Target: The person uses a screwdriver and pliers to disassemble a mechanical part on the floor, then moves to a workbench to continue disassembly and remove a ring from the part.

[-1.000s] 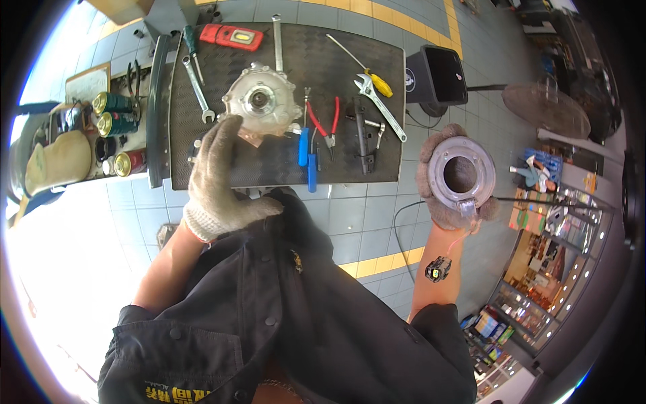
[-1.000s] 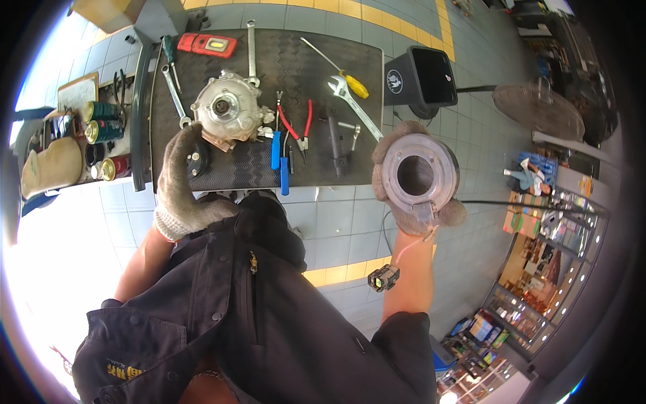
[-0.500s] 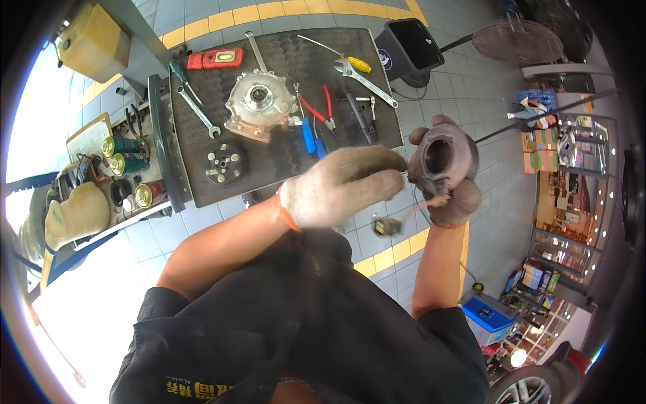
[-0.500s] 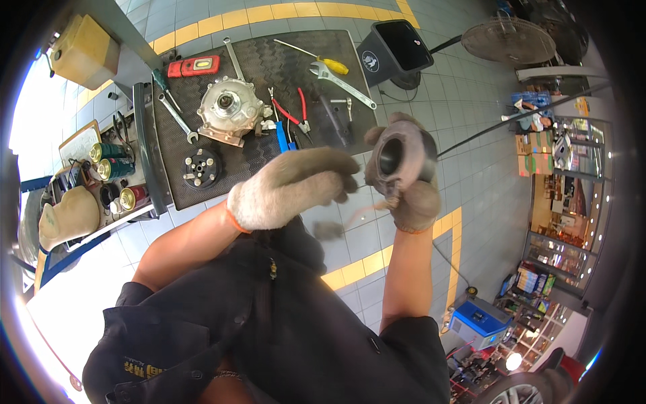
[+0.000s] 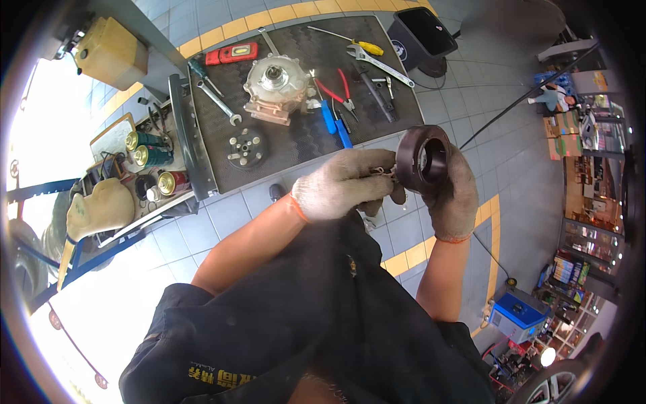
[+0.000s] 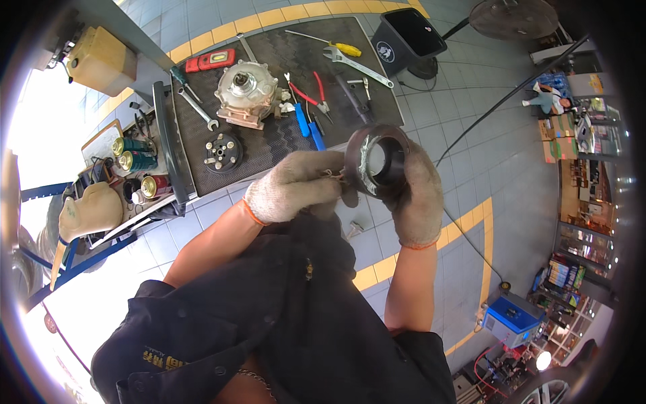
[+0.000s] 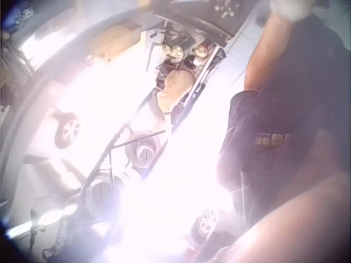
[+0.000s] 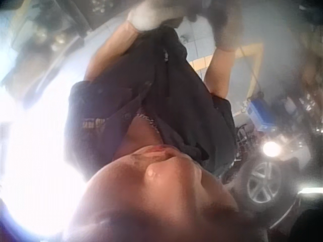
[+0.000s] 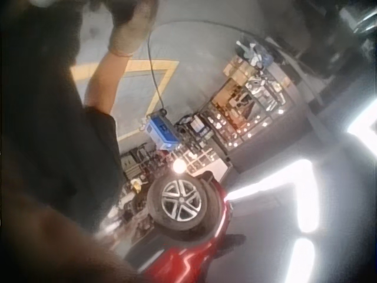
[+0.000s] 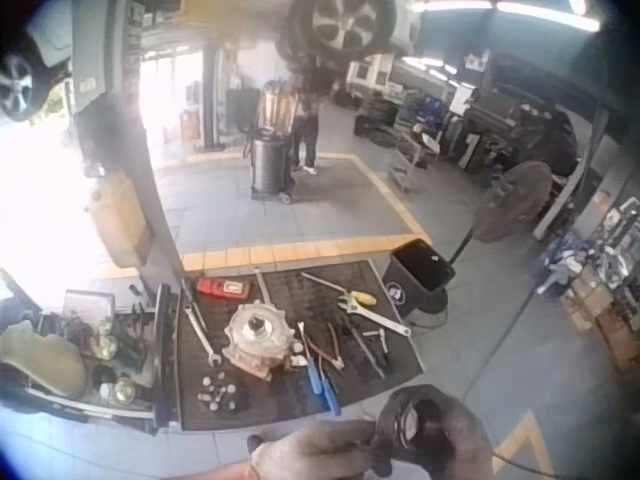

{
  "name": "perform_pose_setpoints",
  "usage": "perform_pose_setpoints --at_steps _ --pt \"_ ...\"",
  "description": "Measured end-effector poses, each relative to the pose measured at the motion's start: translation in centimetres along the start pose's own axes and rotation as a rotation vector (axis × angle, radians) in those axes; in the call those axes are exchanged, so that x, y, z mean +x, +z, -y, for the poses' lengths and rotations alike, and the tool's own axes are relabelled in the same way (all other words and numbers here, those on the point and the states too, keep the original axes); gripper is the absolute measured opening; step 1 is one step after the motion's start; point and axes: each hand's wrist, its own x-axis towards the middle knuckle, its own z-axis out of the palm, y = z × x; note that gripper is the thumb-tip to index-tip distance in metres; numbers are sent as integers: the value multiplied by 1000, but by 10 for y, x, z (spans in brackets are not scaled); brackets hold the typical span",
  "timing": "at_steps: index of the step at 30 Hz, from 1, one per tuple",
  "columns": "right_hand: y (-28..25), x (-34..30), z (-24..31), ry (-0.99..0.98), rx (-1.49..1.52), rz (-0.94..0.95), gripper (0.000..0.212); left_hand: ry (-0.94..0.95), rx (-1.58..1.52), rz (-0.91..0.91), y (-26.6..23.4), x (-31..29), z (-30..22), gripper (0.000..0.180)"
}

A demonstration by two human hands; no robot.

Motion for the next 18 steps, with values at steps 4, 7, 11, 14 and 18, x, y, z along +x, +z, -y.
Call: perform_pose_setpoints --at_steps 4,7,11,14,18 --pt "-18 2 9 57 22 66 60 30 -80 -54 8 0 11 56" --pt "-32 6 9 -3 -32 53 61 56 -89 -51 17 6 21 59" --pt "-53 13 8 -19 -28 195 62 111 -129 -51 24 15 41 53" --pt "-67 20 10 -10 -68 226 61 145 -156 -86 25 21 60 50" --pt "-83 34 4 3 -141 282 58 104 -109 -205 28 29 84 51"
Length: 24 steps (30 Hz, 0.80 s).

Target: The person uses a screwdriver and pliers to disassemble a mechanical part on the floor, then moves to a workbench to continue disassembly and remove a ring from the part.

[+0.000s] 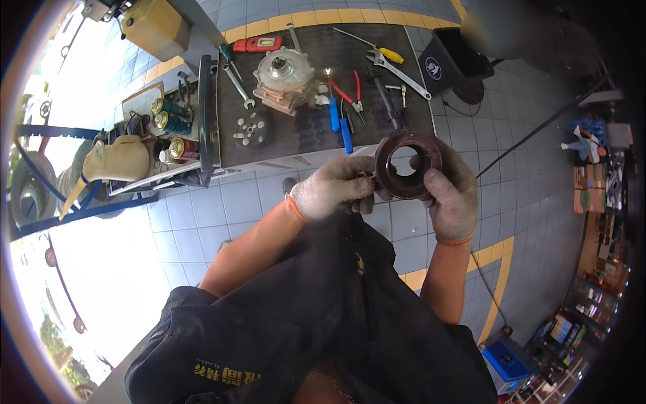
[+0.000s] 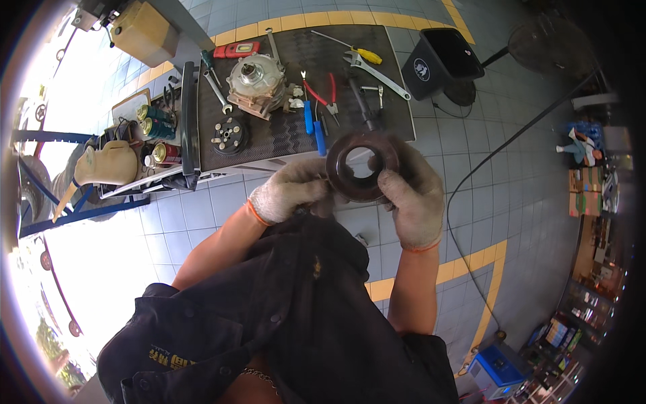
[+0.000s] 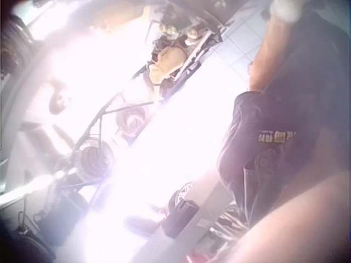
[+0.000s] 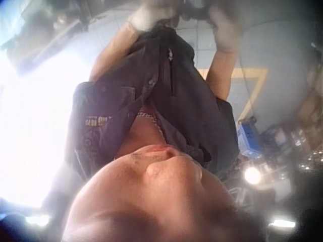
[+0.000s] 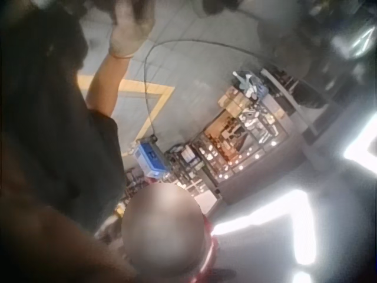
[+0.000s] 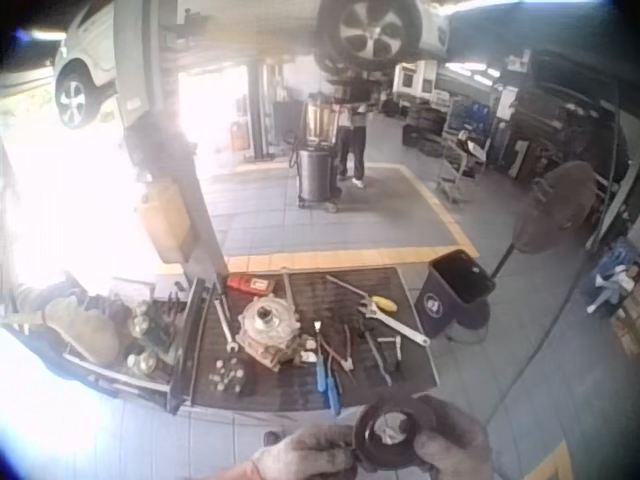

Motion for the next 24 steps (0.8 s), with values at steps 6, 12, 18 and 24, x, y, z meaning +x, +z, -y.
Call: perform_pose_setpoints --at_steps 6,12,18,24 --pt "-38 39 -63 244 5 -45 52 -133 321 -315 5 5 37 58" --pt "-122 120 -115 305 -165 -134 39 -328 603 -643 -51 -59 67 65" --pt "-194 227 -138 376 -388 25 36 -562 583 -1103 -121 -193 132 61" --pt "-191 282 -165 381 -243 290 40 -790 330 -1364 -105 -324 211 37"
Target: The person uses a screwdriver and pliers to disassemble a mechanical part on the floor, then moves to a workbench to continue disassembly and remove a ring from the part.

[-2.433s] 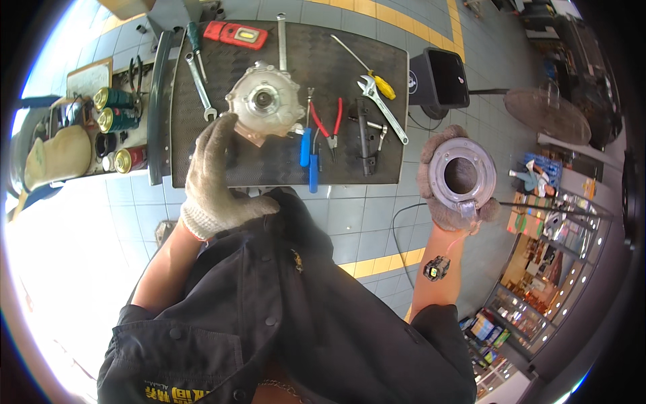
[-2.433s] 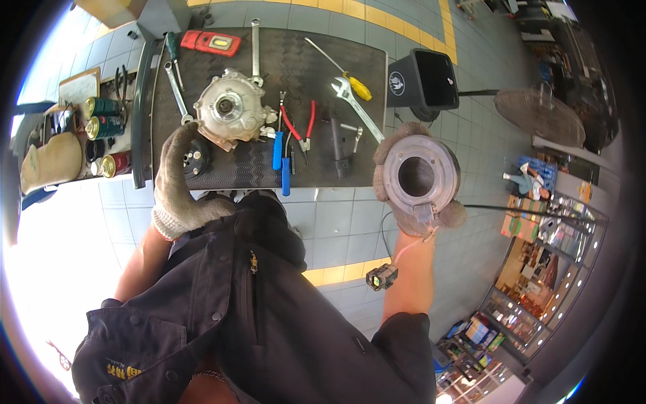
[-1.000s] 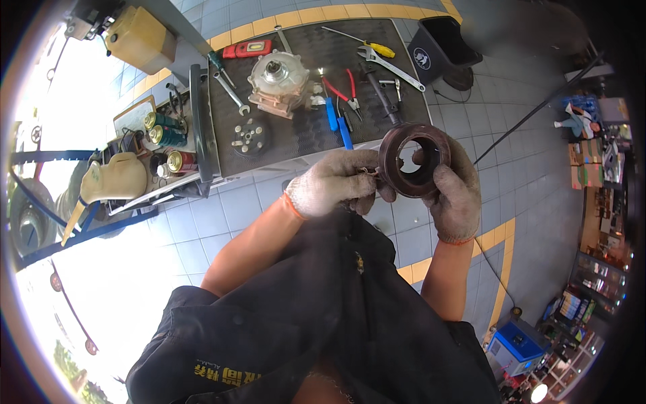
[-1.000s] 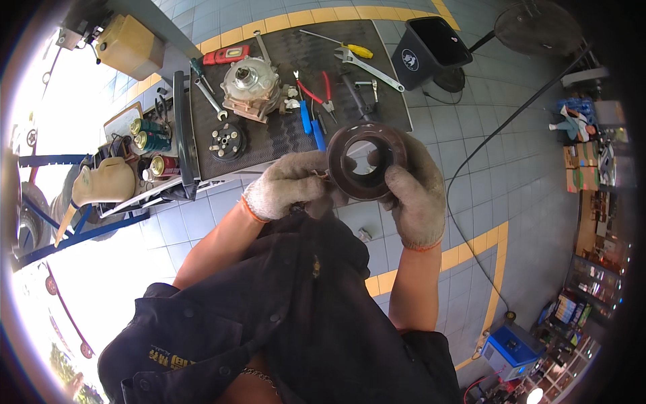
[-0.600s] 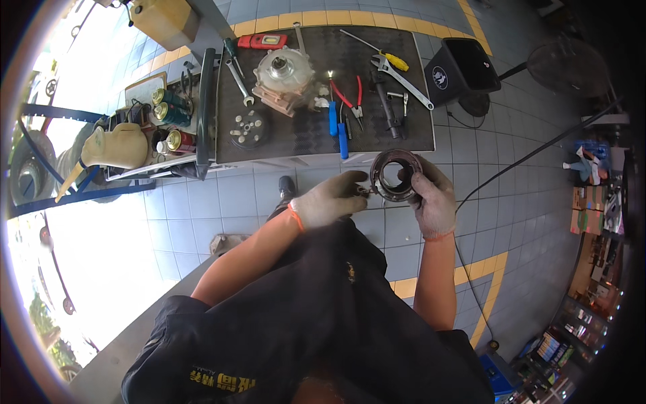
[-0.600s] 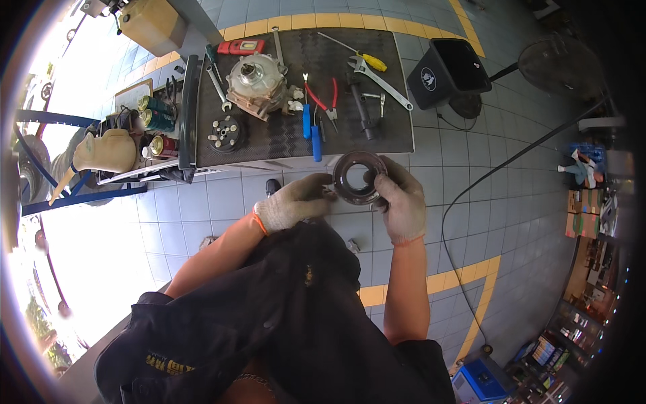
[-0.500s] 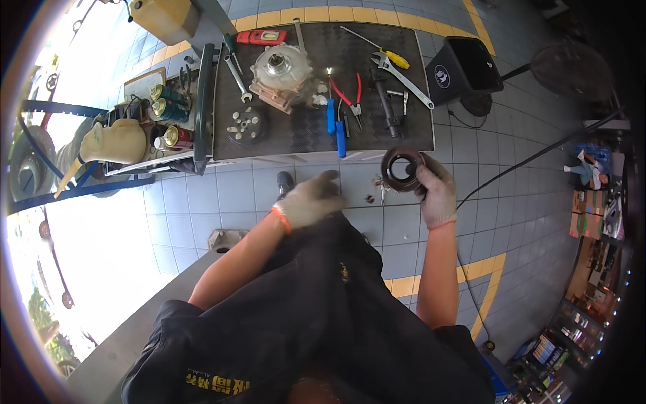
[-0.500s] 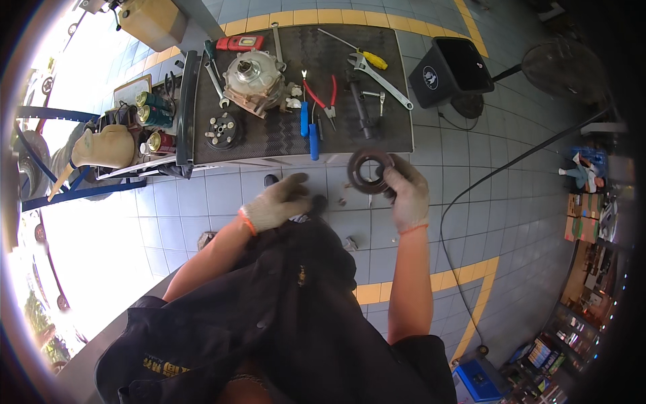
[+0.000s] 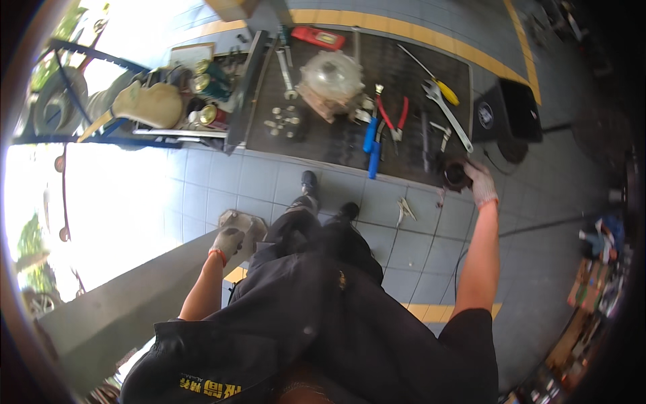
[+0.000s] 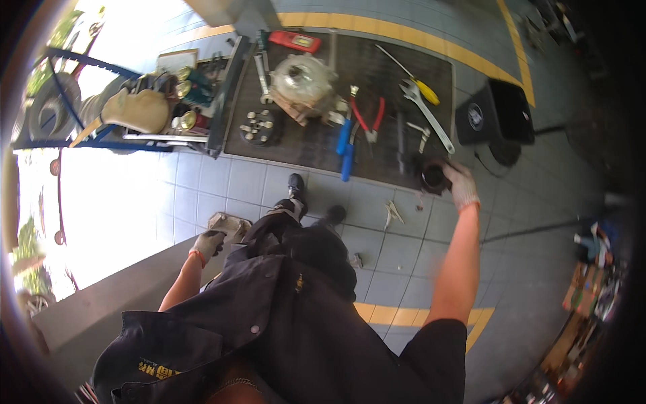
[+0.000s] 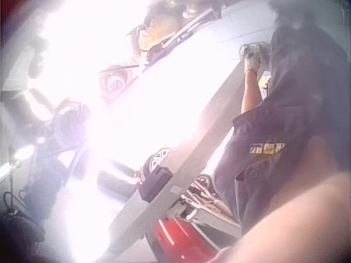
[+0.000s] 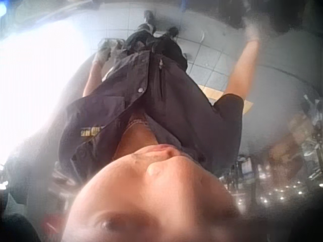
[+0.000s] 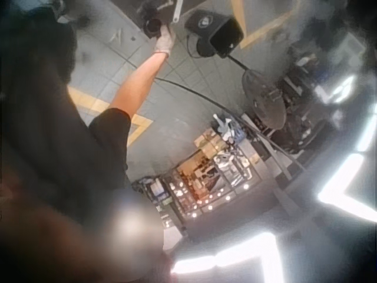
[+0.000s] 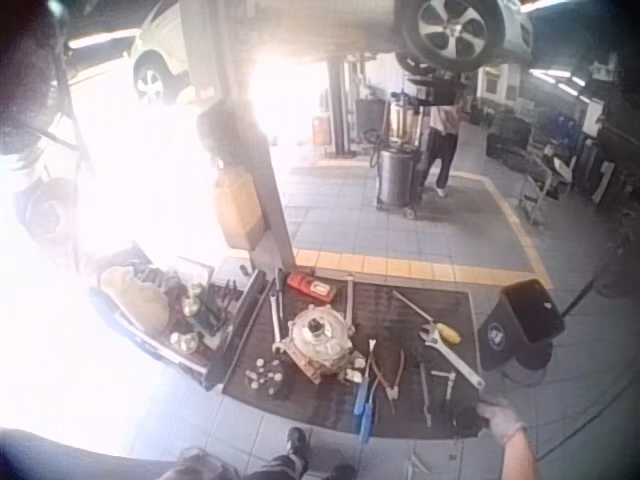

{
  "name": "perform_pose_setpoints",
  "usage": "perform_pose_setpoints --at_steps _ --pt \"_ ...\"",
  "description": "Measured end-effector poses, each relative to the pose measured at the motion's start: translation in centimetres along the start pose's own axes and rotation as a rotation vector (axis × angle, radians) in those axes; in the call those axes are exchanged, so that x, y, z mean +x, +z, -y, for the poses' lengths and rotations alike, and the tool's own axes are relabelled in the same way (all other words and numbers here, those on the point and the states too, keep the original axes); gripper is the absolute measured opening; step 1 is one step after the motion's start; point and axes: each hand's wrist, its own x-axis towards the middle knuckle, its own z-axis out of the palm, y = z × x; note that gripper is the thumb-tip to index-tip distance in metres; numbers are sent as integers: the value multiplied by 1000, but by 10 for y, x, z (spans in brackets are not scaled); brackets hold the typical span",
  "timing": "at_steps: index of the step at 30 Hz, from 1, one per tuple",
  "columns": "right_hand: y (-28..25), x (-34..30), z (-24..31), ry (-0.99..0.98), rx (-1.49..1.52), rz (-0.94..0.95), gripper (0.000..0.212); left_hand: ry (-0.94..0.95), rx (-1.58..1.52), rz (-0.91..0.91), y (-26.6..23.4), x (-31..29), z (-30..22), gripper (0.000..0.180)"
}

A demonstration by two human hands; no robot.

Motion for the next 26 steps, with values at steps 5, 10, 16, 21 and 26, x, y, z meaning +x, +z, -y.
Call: perform_pose_setpoints --at_steps 5,10,16,21,26 --pt "0 3 -13 -163 -406 -212 41 -157 -125 -61 13 -25 57 45" --pt "-4 -7 -27 -136 -282 -347 46 -172 -27 48 30 -7 56 52" --pt "26 -42 -5 -76 -258 -628 54 115 145 76 15 58 17 46" --pt "63 -79 2 -74 -387 -829 62 202 -22 138 -10 107 -32 45" --pt "65 -123 -63 -8 -476 -913 69 70 80 208 -22 151 -45 51"
